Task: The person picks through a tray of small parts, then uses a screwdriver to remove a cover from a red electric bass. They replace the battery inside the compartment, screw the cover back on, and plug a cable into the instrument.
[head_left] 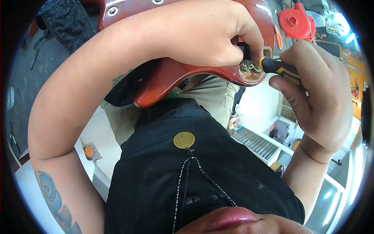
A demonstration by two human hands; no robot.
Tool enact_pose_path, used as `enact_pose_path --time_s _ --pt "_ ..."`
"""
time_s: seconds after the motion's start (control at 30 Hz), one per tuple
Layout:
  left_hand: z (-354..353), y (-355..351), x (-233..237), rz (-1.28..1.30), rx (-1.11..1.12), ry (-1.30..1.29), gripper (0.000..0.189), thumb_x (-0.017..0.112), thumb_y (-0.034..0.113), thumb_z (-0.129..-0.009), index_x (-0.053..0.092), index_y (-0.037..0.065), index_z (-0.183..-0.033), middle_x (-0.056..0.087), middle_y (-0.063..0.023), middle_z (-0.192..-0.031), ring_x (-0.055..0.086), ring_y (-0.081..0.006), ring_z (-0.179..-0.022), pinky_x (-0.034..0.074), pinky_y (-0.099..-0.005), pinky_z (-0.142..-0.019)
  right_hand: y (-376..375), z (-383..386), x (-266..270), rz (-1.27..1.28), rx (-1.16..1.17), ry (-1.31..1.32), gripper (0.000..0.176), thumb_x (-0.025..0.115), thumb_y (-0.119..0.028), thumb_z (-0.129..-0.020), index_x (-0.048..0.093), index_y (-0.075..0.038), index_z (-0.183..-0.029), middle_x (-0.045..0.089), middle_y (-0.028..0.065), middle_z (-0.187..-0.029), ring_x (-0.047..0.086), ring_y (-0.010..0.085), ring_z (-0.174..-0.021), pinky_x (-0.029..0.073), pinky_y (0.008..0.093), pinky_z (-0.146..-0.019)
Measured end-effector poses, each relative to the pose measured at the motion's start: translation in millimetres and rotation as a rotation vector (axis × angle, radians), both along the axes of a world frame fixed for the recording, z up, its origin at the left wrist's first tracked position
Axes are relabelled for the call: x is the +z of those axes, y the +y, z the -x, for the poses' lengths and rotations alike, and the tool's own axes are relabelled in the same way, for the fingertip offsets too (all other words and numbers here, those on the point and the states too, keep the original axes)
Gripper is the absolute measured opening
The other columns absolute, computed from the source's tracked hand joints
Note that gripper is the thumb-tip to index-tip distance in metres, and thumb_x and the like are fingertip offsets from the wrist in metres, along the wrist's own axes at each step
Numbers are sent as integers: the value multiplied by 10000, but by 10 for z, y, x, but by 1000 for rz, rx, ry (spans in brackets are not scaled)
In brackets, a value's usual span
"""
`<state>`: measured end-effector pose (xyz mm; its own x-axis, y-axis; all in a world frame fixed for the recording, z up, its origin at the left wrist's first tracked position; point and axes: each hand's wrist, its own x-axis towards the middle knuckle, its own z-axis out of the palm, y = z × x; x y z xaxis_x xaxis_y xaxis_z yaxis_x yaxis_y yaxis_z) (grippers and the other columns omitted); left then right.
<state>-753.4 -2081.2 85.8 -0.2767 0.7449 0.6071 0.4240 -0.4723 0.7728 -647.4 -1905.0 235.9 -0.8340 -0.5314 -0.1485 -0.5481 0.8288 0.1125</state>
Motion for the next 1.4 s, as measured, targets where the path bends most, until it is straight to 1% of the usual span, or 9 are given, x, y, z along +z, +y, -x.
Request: enact_pose_path --time_s 0.13,0.23,0.3,0.4,0.57,0.7,0.97,1.33,1.4 --pt "55 2 214 178 -111 -63 243 663 105 -897 741 -38 -1077 725 -219 -992 702 -337 -929 536 -391 -848 -63 -9 -43 -91 -66 198 325 821 -182 -759 610 -20 -945 619 106 -806 594 338 -788 436 391 -663" --pt "40 23 134 197 -107 -98 231 678 124 -919 742 -31 -1078 725 -219 -985 699 -349 -921 532 -395 -834 -120 -13 16 -61 -263 -5 334 819 -103 -734 611 1 -974 631 134 -876 607 340 -832 466 377 -718" --pt "55 58 59 97 -81 -62 227 681 134 -931 742 -29 -1077 725 -218 -977 697 -356 -914 531 -397 -828 -188 -15 -36 -17 92 221 341 799 -5 -692 645 9 -996 646 157 -946 637 302 -873 495 348 -762" --pt "11 66 41 94 -72 -4 223 676 132 -936 740 -25 -1080 724 -223 -957 693 -371 -902 529 -397 -829 -14 -52 207 99 124 118 352 781 42 -653 683 31 -990 656 178 -1020 656 266 -923 518 327 -786" --pt "49 32 185 299 -80 -62 212 676 130 -936 744 -7 -1083 723 -214 -960 690 -371 -903 527 -398 -834 -50 -186 22 138 24 321 401 719 12 -604 763 91 -994 626 139 -891 651 238 -849 511 270 -715" --pt "28 33 150 258 -78 -56 211 677 128 -938 742 -13 -1081 719 -206 -975 687 -364 -909 526 -392 -839 -88 -158 88 43 42 316 423 727 0 -595 750 103 -1006 613 127 -881 649 231 -827 505 271 -699" --pt "-81 167 -76 91 63 2 211 683 98 -912 739 -21 -1076 716 -206 -985 689 -356 -920 525 -393 -845 4 -103 163 -157 140 271 345 794 -167 -790 731 21 -1071 651 158 -963 678 264 -863 518 330 -729" --pt "-44 210 -6 174 53 61 227 664 71 -897 740 -31 -1085 725 -213 -1023 690 -368 -973 529 -399 -877 -35 -96 131 -30 229 161 359 779 -24 -638 740 35 -990 670 159 -910 677 286 -826 556 341 -730" --pt "-90 185 -16 175 114 96 225 660 74 -901 741 -30 -1083 725 -215 -1027 689 -371 -976 529 -400 -878 -72 -133 82 21 55 184 351 778 -18 -657 736 36 -1002 670 147 -901 683 290 -825 541 340 -702"
